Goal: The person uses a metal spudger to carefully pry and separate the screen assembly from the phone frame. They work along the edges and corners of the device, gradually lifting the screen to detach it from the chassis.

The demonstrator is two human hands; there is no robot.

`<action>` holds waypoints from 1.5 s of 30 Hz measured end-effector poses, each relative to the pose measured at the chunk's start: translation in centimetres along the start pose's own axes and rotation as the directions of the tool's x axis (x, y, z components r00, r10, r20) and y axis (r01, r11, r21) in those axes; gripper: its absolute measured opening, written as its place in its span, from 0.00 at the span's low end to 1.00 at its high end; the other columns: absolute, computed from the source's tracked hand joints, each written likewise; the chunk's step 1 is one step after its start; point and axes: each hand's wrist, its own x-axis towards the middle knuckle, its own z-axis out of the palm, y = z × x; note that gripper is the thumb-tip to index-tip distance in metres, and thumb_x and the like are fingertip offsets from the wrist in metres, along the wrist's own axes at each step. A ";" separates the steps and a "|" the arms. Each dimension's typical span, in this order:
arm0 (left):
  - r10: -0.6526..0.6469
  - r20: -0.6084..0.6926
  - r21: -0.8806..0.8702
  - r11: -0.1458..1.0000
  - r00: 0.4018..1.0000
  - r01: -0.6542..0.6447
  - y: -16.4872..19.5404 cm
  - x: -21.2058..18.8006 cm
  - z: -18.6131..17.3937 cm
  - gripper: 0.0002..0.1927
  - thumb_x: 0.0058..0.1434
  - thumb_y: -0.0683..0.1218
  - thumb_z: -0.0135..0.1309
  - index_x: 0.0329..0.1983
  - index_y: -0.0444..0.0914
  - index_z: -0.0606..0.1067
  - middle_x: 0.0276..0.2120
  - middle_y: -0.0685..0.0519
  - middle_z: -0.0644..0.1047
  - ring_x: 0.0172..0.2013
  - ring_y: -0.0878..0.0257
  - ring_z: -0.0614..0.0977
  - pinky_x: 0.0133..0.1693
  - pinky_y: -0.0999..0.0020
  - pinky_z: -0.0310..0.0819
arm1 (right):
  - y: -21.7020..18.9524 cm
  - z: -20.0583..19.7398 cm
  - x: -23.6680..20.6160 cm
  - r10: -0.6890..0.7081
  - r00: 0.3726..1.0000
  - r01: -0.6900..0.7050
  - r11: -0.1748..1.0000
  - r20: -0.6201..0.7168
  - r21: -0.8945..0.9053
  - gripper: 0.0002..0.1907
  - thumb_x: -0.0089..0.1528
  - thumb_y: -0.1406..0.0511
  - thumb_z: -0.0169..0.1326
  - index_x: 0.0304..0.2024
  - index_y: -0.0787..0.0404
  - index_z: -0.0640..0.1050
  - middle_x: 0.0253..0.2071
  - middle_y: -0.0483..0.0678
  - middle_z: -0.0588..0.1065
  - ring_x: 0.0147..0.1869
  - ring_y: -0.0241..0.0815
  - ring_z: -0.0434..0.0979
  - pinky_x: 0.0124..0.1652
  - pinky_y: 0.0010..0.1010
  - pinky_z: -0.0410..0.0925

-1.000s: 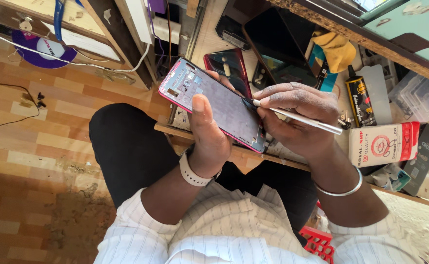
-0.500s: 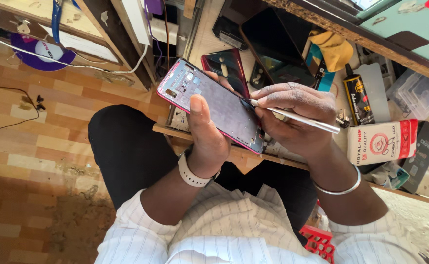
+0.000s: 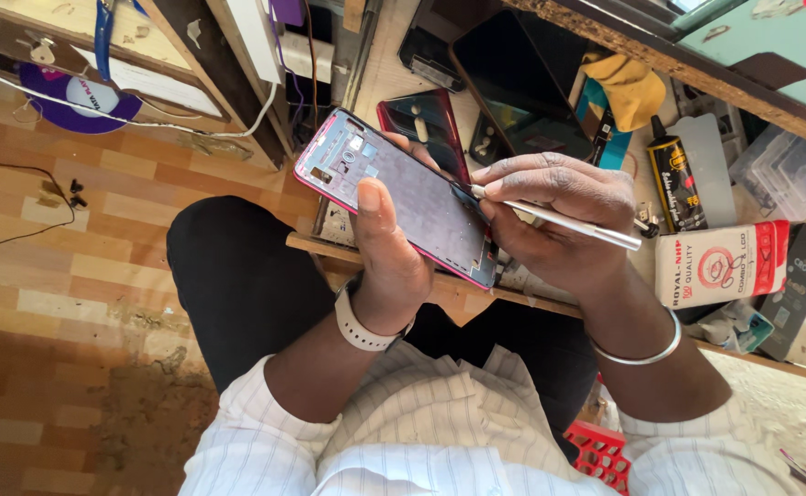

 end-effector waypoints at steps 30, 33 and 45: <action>0.066 0.021 -0.014 0.998 0.998 -0.066 -0.7 -0.4 -0.5 0.34 0.70 0.68 0.46 0.61 0.36 0.64 0.47 0.47 0.70 0.46 0.59 0.73 0.51 0.62 0.70 | -1.0 -1.0 1.1 -0.123 0.990 0.127 0.990 0.067 -0.055 0.07 0.57 0.75 0.65 0.37 0.65 0.81 0.39 0.55 0.81 0.42 0.46 0.86 0.39 0.27 0.77; -0.009 0.035 -0.114 0.993 0.999 0.013 -1.0 -0.6 -0.6 0.33 0.72 0.68 0.46 0.59 0.34 0.64 0.45 0.48 0.70 0.46 0.60 0.73 0.51 0.64 0.69 | -0.7 -0.5 1.3 -0.112 0.990 0.117 0.992 0.089 -0.044 0.06 0.60 0.75 0.64 0.40 0.67 0.81 0.42 0.56 0.81 0.44 0.46 0.86 0.43 0.27 0.78; -0.072 0.068 -0.187 0.979 0.995 0.083 -1.6 -0.2 -1.5 0.28 0.76 0.62 0.34 0.63 0.35 0.64 0.56 0.48 0.71 0.57 0.59 0.73 0.63 0.61 0.66 | -0.6 0.0 3.8 -0.146 0.980 0.157 0.984 0.133 -0.081 0.08 0.60 0.74 0.66 0.41 0.65 0.81 0.43 0.53 0.82 0.46 0.43 0.86 0.45 0.26 0.78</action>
